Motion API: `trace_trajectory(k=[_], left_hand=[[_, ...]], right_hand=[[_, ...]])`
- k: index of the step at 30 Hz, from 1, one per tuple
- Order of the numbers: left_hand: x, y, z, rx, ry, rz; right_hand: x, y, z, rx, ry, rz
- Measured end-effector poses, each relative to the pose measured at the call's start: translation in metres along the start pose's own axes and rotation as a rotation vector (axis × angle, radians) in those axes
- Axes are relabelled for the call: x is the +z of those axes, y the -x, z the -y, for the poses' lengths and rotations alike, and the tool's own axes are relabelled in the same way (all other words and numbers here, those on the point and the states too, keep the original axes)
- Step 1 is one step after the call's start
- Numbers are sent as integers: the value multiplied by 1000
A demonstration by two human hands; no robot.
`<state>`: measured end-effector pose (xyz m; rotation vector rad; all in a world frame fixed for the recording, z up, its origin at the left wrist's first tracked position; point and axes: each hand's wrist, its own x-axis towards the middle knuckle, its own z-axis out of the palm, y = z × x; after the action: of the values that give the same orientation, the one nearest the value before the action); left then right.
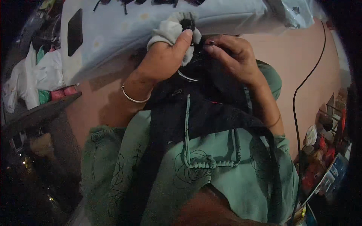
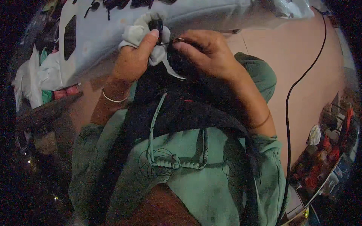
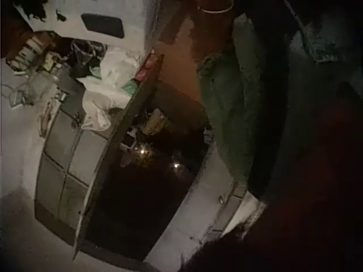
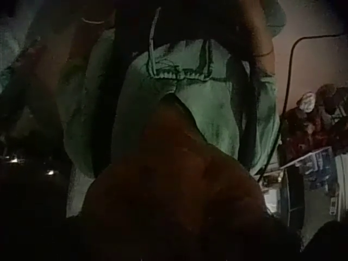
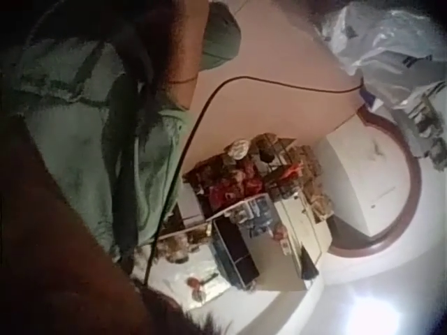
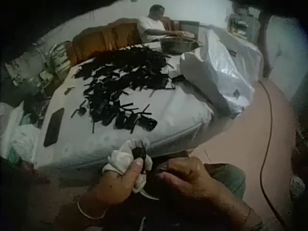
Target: Assembling and inspecting small black plastic components on a production floor workbench.
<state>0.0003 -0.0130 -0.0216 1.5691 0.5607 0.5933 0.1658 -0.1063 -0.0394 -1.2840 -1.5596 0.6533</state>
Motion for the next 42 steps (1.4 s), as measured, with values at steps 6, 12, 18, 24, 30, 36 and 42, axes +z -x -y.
trace_trajectory(k=[6, 12, 18, 24, 30, 36, 42], left_hand=[[8, 2, -14, -4, -119, 132], [8, -14, 2, 279, -249, 184], [11, -8, 0, 271, -398, 102], [21, -6, 9, 485, -626, 59], [28, 3, 44, 121, -576, 68], [10, -13, 92, -160, -548, 341], [8, -16, 160, -545, -902, 537]], right_hand=[[4, 1, 10, 273, -311, -94], [8, -7, 8, 330, -391, -137], [14, -6, 20, 109, 172, -53], [32, 6, 4, 177, -99, -215], [64, 30, -40, 356, -414, -216], [36, 24, -33, 574, -57, -74], [25, 34, -25, 597, 141, -215]])
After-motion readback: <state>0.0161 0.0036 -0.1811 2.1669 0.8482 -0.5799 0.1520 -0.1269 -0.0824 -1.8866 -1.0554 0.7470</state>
